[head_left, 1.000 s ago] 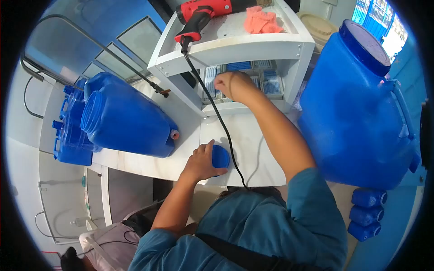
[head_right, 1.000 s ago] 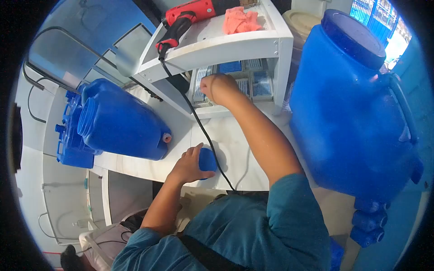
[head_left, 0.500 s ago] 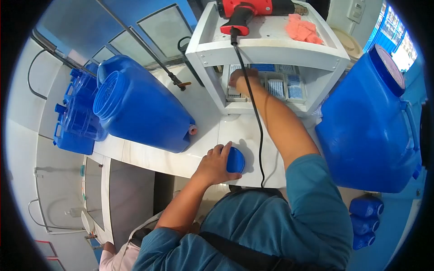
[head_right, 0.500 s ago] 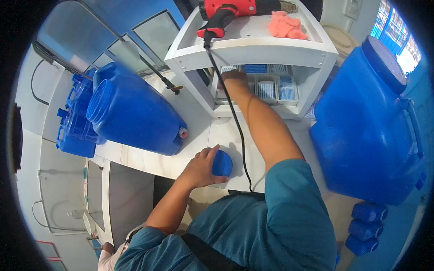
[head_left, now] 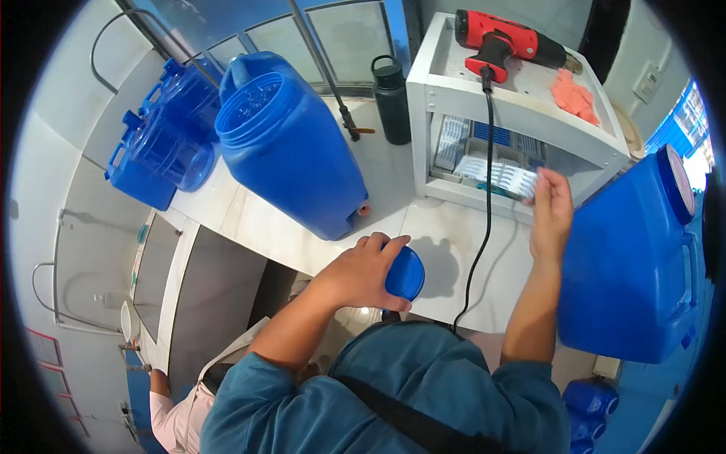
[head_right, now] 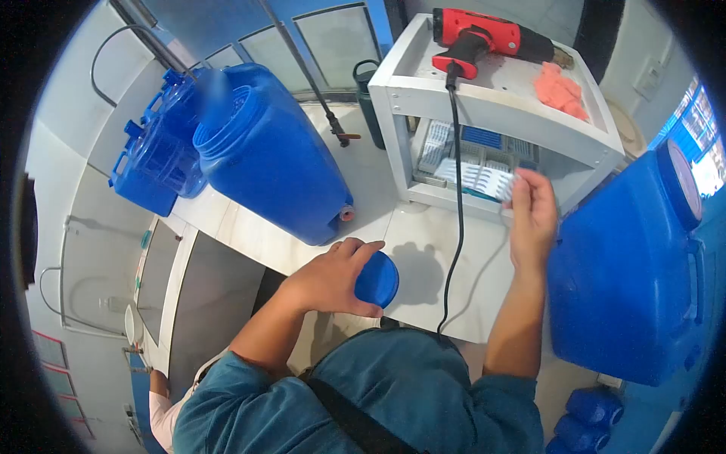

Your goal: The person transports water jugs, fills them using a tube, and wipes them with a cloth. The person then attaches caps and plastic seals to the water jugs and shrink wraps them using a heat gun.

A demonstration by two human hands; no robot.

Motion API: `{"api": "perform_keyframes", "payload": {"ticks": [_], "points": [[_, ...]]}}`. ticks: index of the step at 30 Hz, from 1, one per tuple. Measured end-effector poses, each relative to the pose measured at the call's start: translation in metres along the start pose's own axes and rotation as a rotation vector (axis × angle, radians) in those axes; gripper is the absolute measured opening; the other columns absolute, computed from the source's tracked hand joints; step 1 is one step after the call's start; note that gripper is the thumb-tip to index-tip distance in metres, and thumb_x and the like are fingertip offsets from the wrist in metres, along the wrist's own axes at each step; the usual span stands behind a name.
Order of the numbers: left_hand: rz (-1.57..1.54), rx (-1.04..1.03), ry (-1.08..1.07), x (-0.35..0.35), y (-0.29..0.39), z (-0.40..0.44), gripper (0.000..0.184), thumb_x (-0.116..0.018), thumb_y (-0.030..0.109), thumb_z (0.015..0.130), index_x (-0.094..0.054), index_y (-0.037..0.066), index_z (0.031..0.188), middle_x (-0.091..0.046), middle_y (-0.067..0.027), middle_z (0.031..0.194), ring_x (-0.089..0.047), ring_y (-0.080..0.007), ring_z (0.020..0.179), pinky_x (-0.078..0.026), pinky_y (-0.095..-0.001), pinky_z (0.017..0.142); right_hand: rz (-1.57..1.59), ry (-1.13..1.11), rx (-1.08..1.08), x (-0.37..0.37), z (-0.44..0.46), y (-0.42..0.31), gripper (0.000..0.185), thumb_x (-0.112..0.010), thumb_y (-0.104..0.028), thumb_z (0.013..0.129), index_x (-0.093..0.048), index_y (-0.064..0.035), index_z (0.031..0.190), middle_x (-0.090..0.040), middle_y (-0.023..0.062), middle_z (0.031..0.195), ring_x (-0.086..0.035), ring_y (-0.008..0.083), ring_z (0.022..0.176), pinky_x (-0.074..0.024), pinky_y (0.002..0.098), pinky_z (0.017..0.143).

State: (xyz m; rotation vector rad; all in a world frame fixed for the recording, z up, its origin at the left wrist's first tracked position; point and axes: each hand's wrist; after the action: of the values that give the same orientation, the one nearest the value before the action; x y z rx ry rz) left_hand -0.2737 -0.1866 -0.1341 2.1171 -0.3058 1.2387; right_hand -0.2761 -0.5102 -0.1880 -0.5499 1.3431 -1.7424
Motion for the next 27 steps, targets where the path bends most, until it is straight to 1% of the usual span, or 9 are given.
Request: {"api": "perform_keyframes", "payload": {"ticks": [3,8,11,17,20,22,23,24,27], "points": [[-0.004,-0.021,0.036,0.014,0.002,-0.008,0.107,-0.085,0.052,0.061,-0.037,0.008,0.146,-0.046,-0.0253,0.138,-0.048,-0.0436,0.126,-0.044,-0.0471,0.104,0.14,-0.106,-0.062,0.012,-0.015,-0.014,0.011,-0.057,-0.012,0.099,-0.061,-0.0029,0.104,-0.061,0.0041,0.101,-0.055,0.0094,0.09,-0.043,0.0231,0.077],[0.03,-0.134,0.165,0.035,0.003,-0.023,0.105,-0.084,0.051,0.063,-0.038,0.005,0.145,-0.044,-0.0255,0.142,-0.047,-0.0441,0.128,-0.042,-0.046,0.106,-0.313,-0.144,0.497,0.006,-0.034,-0.059,0.007,-0.065,-0.004,0.089,-0.059,-0.0036,0.093,-0.057,0.0095,0.101,-0.053,0.0192,0.092,-0.0433,0.0287,0.082],[-0.008,-0.281,0.202,0.066,-0.004,-0.042,0.106,-0.085,0.05,0.063,-0.038,-0.001,0.144,-0.042,-0.0253,0.145,-0.047,-0.0444,0.128,-0.041,-0.045,0.106,-0.105,-0.232,0.683,-0.007,-0.04,-0.086,0.008,-0.068,-0.004,0.087,-0.061,-0.0026,0.089,-0.058,0.0098,0.099,-0.054,0.022,0.087,-0.0436,0.0293,0.078],[-0.184,-0.275,0.412,0.13,-0.034,-0.129,0.118,-0.088,0.06,0.055,-0.039,0.0,0.145,-0.044,-0.0156,0.143,-0.048,-0.0293,0.128,-0.041,-0.0401,0.101,0.115,-0.562,0.479,-0.02,-0.062,-0.098,0.008,-0.076,-0.008,0.082,-0.071,-0.0032,0.087,-0.058,0.0086,0.092,-0.054,0.0177,0.078,-0.0424,0.0267,0.068],[-0.096,-0.227,0.773,0.159,-0.028,-0.148,0.106,-0.089,0.053,0.058,-0.046,0.003,0.141,-0.051,-0.0122,0.136,-0.051,-0.025,0.124,-0.041,-0.0406,0.101,0.219,-0.627,0.249,-0.032,-0.072,-0.087,0.012,-0.079,-0.006,0.079,-0.074,-0.0037,0.091,-0.057,0.0071,0.09,-0.054,0.015,0.08,-0.0418,0.025,0.069],[-0.125,-0.076,0.844,0.186,-0.022,-0.13,0.097,-0.087,0.049,0.064,-0.048,0.006,0.141,-0.053,-0.0117,0.133,-0.053,-0.0238,0.121,-0.044,-0.0397,0.098,0.22,-0.645,0.18,-0.044,-0.077,-0.083,0.014,-0.079,-0.005,0.079,-0.075,-0.0036,0.092,-0.057,0.0066,0.09,-0.054,0.0146,0.081,-0.0415,0.0244,0.07],[-0.121,-0.064,0.781,0.203,-0.025,-0.114,0.089,-0.084,0.045,0.069,-0.048,0.008,0.142,-0.054,-0.0136,0.132,-0.055,-0.026,0.118,-0.046,-0.0382,0.096,0.215,-0.657,0.116,-0.05,-0.079,-0.082,0.017,-0.079,-0.003,0.078,-0.075,-0.0035,0.094,-0.057,0.006,0.09,-0.054,0.0142,0.082,-0.0412,0.0239,0.071],[0.255,-0.027,0.77,0.223,-0.039,-0.097,0.086,-0.08,0.047,0.073,-0.048,0.009,0.143,-0.055,-0.0163,0.132,-0.057,-0.0295,0.115,-0.048,-0.0386,0.096,0.216,-0.663,0.119,-0.058,-0.081,-0.084,0.017,-0.079,-0.003,0.078,-0.075,-0.0035,0.094,-0.057,0.006,0.09,-0.054,0.0142,0.082,-0.0412,0.0239,0.071],[0.244,0.091,0.625,0.251,-0.048,-0.051,0.085,-0.074,0.056,0.076,-0.049,0.012,0.144,-0.051,-0.0191,0.139,-0.055,-0.033,0.121,-0.046,-0.0393,0.1,0.287,-0.732,0.023,-0.073,-0.086,-0.086,0.018,-0.079,-0.002,0.079,-0.075,-0.0038,0.096,-0.057,0.0045,0.09,-0.054,0.0135,0.083,-0.0414,0.0237,0.073]]}}
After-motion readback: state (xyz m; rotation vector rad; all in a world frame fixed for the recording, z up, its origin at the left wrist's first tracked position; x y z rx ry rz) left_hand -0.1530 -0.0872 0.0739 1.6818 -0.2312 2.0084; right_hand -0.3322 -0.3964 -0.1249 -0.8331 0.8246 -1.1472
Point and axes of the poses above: each hand's wrist, its own z-axis towards the middle knuckle, its own x-axis out of the back of the hand, y = z × x
